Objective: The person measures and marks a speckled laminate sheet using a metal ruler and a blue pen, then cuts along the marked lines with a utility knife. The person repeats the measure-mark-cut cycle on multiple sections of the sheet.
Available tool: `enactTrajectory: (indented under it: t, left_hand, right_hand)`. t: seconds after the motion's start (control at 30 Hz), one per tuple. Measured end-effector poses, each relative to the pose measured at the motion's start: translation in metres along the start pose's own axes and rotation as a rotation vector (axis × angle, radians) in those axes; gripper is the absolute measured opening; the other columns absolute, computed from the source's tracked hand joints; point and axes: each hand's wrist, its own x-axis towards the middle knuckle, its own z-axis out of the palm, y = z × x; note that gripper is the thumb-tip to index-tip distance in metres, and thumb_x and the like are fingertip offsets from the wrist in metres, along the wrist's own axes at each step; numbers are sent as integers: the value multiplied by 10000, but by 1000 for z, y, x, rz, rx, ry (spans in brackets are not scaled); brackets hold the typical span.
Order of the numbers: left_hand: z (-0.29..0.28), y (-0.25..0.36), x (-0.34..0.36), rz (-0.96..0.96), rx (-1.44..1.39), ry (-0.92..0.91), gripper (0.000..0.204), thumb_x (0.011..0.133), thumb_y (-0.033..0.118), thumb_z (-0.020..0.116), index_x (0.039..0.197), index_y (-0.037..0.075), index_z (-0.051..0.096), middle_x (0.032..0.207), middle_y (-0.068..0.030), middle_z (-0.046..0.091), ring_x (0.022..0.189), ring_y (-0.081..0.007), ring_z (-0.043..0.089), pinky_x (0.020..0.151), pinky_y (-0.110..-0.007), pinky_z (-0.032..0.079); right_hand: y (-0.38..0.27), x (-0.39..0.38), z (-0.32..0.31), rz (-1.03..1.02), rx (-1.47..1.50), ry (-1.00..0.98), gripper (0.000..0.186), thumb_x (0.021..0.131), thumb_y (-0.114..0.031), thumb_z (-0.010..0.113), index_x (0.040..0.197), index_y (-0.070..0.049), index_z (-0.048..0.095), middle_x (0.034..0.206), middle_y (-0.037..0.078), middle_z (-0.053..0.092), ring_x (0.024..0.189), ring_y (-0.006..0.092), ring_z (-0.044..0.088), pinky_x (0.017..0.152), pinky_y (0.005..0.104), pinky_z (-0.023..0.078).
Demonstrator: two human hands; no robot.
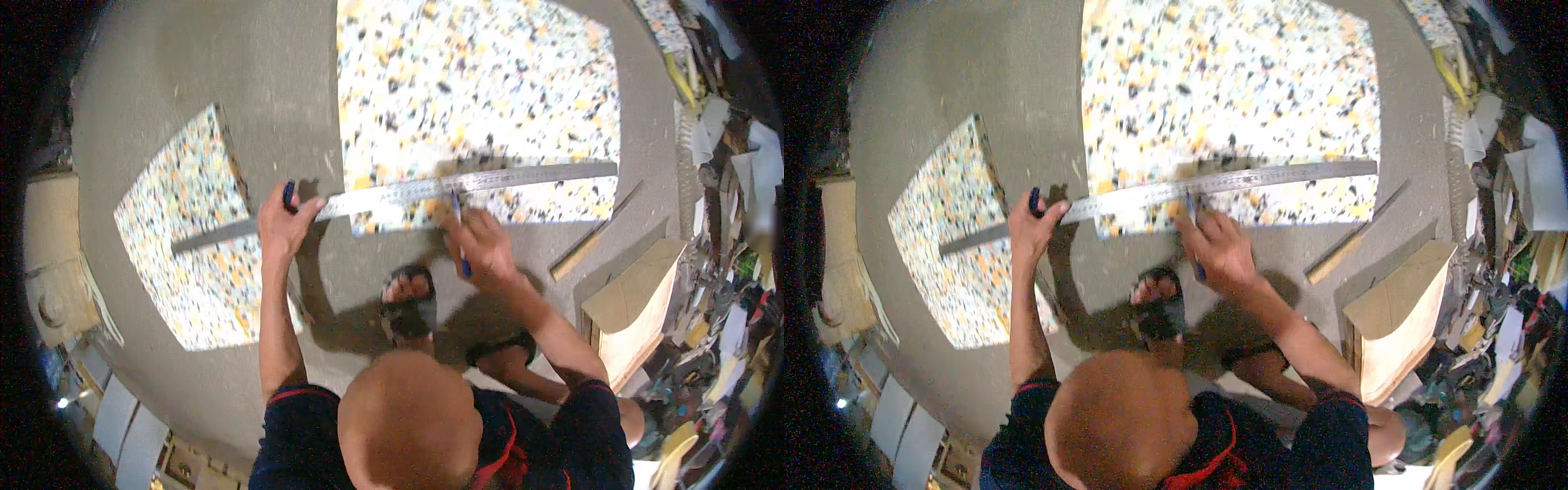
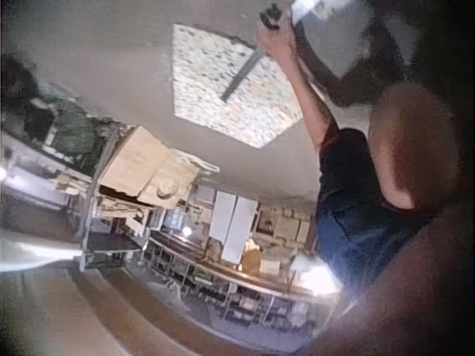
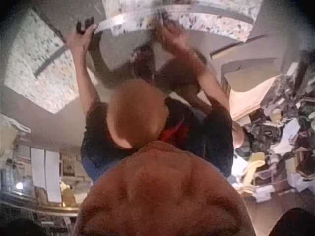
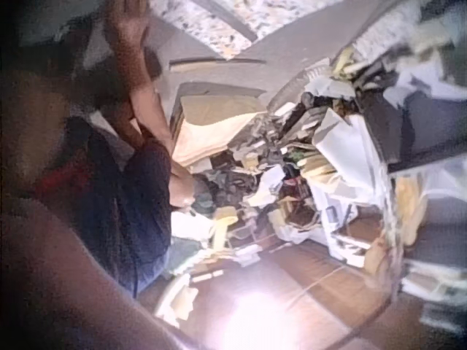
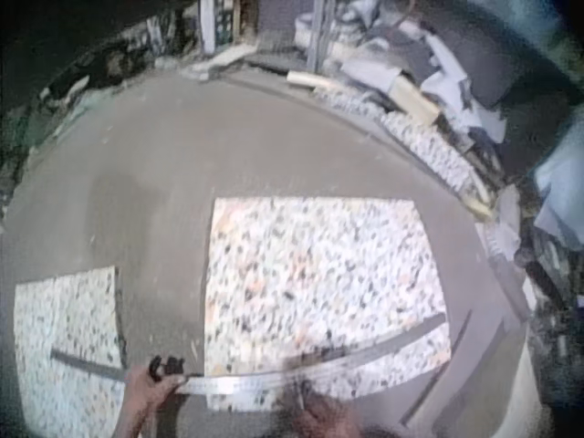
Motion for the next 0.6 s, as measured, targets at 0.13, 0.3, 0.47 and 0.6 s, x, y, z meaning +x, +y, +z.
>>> enactTrajectory:
  t: [0.13,0.3,0.47,0.6]
  left_hand:
    - [-29,19,38,-10,-116,109,475,788,328,874,800,43,495,699,-12,514,655,-146,445,592,-310,416]
    - [-46,33,88,80,-39,239,496,819,418,843,876,25,545,762,-15,513,703,-155,476,637,-309,430]
    - [-48,56,145,122,-265,172,383,864,254,835,825,104,485,737,51,434,682,-100,410,619,-262,370]
    - [-56,93,249,236,-187,138,410,870,266,835,807,116,458,738,53,423,674,-97,392,622,-253,348]
  right_hand:
    - [33,-13,-7,-69,-258,93,621,755,-40,739,1353,-60,573,1253,228,585,1182,408,565,1048,636,401]
    - [74,-6,-8,-196,-342,75,466,791,-105,697,1244,-59,600,1152,180,599,1123,339,590,1033,561,462]
    - [96,-5,-18,-293,-398,178,314,831,-196,660,1119,-86,602,977,111,567,1017,272,589,1048,495,455]
    - [106,16,-33,-192,-325,5,290,873,-185,634,1154,-122,601,1004,89,570,1017,253,578,1009,477,457]
